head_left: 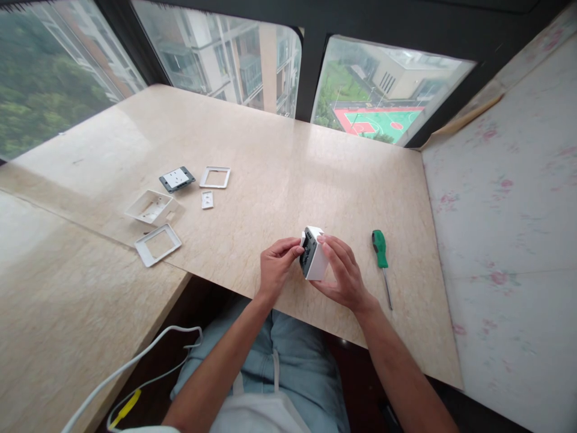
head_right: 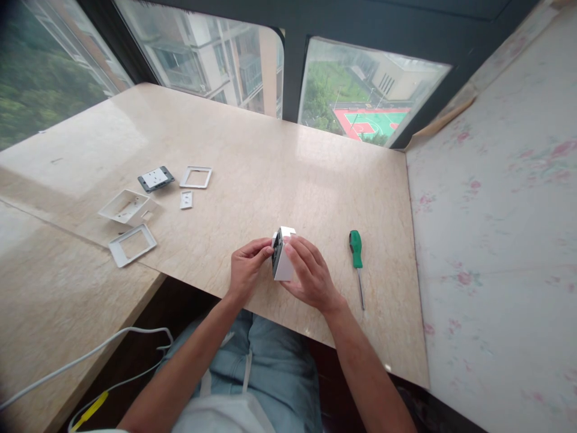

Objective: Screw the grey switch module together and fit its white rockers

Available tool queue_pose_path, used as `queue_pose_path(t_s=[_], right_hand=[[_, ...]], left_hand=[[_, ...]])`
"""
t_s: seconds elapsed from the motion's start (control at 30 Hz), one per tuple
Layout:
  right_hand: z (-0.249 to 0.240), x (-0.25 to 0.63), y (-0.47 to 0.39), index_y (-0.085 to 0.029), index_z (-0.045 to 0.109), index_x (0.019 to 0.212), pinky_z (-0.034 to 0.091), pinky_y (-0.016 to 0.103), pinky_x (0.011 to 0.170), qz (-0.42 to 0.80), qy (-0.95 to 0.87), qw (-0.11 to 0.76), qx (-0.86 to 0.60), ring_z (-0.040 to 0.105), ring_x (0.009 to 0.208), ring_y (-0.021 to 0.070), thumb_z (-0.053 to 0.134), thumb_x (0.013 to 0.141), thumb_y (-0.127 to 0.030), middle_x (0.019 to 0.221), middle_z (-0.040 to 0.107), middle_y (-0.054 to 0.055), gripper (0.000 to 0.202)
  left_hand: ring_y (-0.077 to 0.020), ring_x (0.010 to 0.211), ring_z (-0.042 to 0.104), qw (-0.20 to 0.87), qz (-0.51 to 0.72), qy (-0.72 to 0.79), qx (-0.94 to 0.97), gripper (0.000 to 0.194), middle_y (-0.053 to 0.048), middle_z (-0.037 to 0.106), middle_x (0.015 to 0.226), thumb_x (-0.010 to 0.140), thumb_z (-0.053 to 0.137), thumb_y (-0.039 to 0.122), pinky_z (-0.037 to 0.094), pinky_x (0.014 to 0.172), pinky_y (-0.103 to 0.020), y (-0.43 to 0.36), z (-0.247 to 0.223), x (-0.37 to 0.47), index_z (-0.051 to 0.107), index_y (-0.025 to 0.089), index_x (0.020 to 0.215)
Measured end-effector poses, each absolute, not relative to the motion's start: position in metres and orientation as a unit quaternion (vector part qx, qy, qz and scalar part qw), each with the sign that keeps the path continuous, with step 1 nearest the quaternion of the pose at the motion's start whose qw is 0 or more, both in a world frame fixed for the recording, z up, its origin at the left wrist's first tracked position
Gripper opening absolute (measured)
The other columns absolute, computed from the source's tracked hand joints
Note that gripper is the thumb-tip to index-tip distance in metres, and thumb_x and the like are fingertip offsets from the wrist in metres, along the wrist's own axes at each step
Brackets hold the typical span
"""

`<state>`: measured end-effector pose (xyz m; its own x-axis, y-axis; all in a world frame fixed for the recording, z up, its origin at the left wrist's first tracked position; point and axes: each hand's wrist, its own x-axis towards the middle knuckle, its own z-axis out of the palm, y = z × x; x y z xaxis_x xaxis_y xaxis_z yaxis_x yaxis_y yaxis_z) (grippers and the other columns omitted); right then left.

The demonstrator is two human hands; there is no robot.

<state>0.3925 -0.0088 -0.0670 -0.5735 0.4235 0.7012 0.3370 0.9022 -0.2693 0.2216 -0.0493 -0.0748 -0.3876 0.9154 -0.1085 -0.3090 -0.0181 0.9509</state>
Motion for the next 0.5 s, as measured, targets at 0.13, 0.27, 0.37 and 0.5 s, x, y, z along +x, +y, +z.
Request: queue_pose_path(t_s=[0.13, 0.27, 0.37, 0.5], right_hand=[[-0.070, 0.392, -0.008, -0.024, 0.018, 0.163, 0.050, 0.057, 0.106, 0.054, -0.880, 0.419, -0.217, 0.052, 0.133, 0.0339, 0.076, 0.082, -0.023, 0.142, 0.054, 0.017, 0.100], [-0.069, 0.391, -0.008, -0.026, 0.018, 0.162, 0.051, 0.057, 0.104, 0.056, -0.870, 0.433, -0.229, 0.053, 0.132, 0.0341, 0.078, 0.081, -0.024, 0.142, 0.054, 0.017, 0.101], [-0.068, 0.391, -0.008, -0.024, 0.020, 0.162, 0.052, 0.057, 0.104, 0.064, -0.864, 0.443, -0.228, 0.053, 0.131, 0.0344, 0.079, 0.080, -0.024, 0.142, 0.054, 0.018, 0.101], [-0.074, 0.394, -0.008, -0.023, 0.023, 0.161, 0.050, 0.058, 0.107, 0.094, -0.855, 0.455, -0.229, 0.052, 0.134, 0.0343, 0.081, 0.079, -0.024, 0.142, 0.053, 0.020, 0.100]], left_hand=[[-0.0217, 0.105, 0.069, 0.447, 0.631, 0.538, 0.335, 0.017, -0.008, 0.075, 0.108, 0.081, 0.078, 0.034, 0.052, 0.100, -0.038, -0.051, -0.075, 0.223, 0.081, 0.022, 0.093], [-0.0236, 0.123, 0.062, 0.431, 0.602, 0.548, 0.390, 0.027, -0.009, 0.072, 0.121, 0.093, 0.066, 0.041, 0.043, 0.112, -0.040, -0.059, -0.074, 0.227, 0.080, 0.022, 0.105], [-0.0253, 0.139, 0.050, 0.473, 0.587, 0.530, 0.387, 0.041, -0.010, 0.061, 0.140, 0.096, 0.061, 0.047, 0.031, 0.123, -0.042, -0.068, -0.073, 0.233, 0.072, 0.020, 0.125], [-0.0267, 0.149, 0.036, 0.488, 0.557, 0.531, 0.412, 0.055, -0.011, 0.045, 0.155, 0.097, 0.059, 0.050, 0.021, 0.127, -0.044, -0.076, -0.071, 0.238, 0.059, 0.019, 0.143]])
